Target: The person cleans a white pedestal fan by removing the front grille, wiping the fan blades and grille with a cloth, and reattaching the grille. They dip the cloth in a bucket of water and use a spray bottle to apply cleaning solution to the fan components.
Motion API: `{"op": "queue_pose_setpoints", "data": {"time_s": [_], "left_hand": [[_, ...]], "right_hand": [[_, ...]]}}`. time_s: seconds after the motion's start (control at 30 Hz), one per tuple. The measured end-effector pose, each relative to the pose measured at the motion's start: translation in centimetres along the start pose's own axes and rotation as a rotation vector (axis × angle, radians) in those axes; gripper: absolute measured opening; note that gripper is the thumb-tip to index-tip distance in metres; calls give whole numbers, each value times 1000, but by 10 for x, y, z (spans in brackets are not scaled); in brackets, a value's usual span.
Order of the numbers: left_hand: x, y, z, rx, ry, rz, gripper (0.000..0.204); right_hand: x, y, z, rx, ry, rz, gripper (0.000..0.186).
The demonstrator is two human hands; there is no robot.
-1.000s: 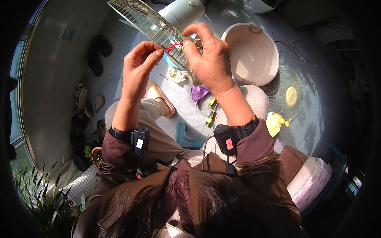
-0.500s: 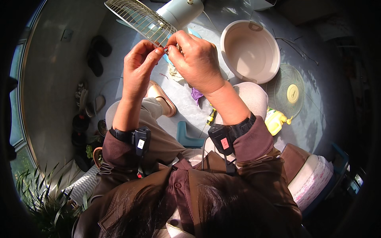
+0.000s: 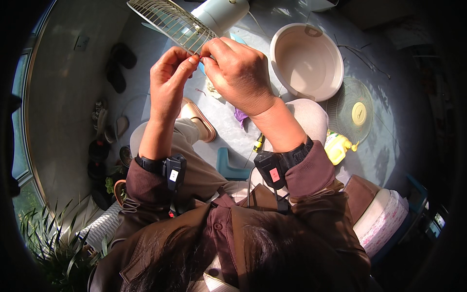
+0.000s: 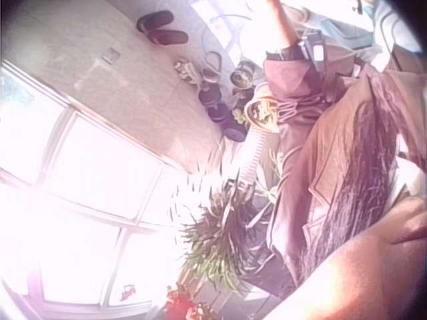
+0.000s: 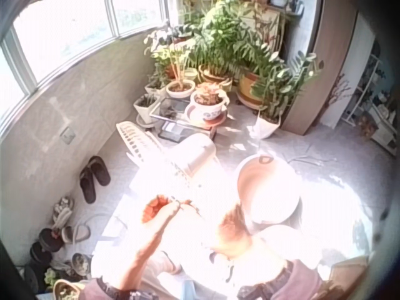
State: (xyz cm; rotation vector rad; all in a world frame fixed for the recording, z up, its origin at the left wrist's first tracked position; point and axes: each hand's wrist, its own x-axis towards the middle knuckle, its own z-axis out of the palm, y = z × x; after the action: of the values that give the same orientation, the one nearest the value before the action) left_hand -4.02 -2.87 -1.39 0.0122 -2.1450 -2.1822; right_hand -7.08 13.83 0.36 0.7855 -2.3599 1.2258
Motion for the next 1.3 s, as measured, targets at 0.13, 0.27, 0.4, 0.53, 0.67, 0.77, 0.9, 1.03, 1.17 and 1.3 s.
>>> {"op": "queue_pose_setpoints", "data": {"time_s": [0.13,0.27,0.4,0.53,0.67,0.77,0.9,1.03,1.17,1.3], "left_hand": [[0,1,2,3,16,9,10],[1,1,5,-11,38,29,13],[0,1,3,33,20,34,10],[-1,-1,1,49,60,44,10],[-1,-1,-4,29,57,27,9],[-1,-2,-3,17,30,37,8],[-1,-3,-2,47,16,40,9],[0,-5,-3,58,2,50,9],[0,-5,-2,67,-5,41,9],[-1,-2,0,73,9,55,10]], "right_hand": [[2,3,4,-84,17,-76,9],[3,5,7,-108,-9,-82,10],[4,4,6,-94,15,-64,11],[5,3,-2,-160,104,53,10],[5,2,-6,-3,117,67,8],[4,2,-1,2,15,-12,9],[4,2,8,-58,2,-52,9],[4,3,8,-90,-37,-23,9],[3,4,6,-73,-39,14,10],[3,5,9,-74,19,84,10]]}}
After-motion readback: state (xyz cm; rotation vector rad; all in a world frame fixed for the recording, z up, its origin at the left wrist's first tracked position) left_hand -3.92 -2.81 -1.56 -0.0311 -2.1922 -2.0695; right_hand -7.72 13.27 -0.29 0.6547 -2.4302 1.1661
